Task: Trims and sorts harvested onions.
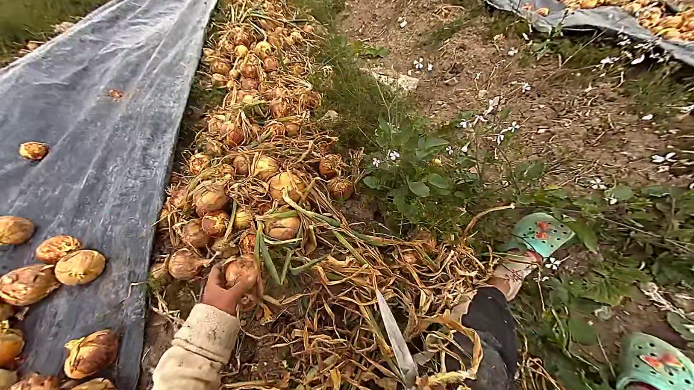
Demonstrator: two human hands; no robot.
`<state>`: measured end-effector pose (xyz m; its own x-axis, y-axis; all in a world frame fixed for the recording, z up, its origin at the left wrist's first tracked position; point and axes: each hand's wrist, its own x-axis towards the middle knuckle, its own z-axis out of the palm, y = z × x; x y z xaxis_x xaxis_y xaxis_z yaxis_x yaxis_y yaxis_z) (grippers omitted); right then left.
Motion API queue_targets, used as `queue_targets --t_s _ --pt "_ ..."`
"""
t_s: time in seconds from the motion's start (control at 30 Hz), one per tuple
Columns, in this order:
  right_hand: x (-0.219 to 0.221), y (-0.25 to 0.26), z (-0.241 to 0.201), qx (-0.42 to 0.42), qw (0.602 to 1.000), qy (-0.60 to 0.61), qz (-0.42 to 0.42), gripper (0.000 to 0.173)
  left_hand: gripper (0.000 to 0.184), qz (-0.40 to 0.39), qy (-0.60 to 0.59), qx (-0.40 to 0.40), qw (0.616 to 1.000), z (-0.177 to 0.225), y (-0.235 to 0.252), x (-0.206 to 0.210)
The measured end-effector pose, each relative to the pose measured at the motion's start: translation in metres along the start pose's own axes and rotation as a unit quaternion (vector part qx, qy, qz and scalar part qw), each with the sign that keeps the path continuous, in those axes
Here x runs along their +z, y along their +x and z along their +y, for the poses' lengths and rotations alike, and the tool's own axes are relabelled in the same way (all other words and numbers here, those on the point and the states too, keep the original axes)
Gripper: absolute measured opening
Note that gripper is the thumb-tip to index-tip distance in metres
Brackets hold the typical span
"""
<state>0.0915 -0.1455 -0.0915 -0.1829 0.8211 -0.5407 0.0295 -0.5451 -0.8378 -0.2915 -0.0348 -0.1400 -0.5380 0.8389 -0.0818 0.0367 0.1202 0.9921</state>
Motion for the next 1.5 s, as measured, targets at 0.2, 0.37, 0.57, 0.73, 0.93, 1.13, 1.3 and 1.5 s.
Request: queue_targets --t_s 0.2,0.37,0.57,0.73,0.93,1.13,1.3,1.5 --pt "0.002 0.007 -0.037 -0.097 0.982 -0.155 0.042 0.073 0.085 -0.384 -0.184 -0.044 0.904 0.040 -0.115 0.096" --pt "-0.015 0.001 -0.043 -0.177 0.961 -0.178 0.117 0.062 0.066 -0.590 -0.123 0.041 0.797 0.047 -0.131 0.138" --pt "-0.017 0.001 -0.033 -0.096 0.985 -0.141 0.033 0.045 0.059 -0.503 0.213 0.308 0.779 0.057 -0.136 0.142" --pt "-0.006 -0.007 -0.032 -0.042 0.997 -0.061 -0.002 0.040 0.062 -0.289 0.215 0.209 0.909 0.051 -0.124 0.163" --pt "-0.021 0.006 -0.026 -0.061 0.984 -0.136 0.101 0.063 0.057 -0.231 -0.316 -0.191 0.900 0.077 -0.137 0.171" --pt "-0.018 0.006 -0.019 -0.233 0.956 -0.048 0.174 0.062 0.068 -0.366 -0.278 -0.152 0.875 0.048 -0.181 0.177" --pt "-0.020 0.004 -0.012 -0.214 0.957 -0.079 0.177 0.040 0.082 -0.529 -0.092 -0.005 0.844 0.043 -0.157 0.158" --pt "-0.004 0.004 -0.010 -0.079 0.989 -0.002 0.122 0.027 0.069 -0.503 0.200 0.184 0.820 0.058 -0.164 0.150"
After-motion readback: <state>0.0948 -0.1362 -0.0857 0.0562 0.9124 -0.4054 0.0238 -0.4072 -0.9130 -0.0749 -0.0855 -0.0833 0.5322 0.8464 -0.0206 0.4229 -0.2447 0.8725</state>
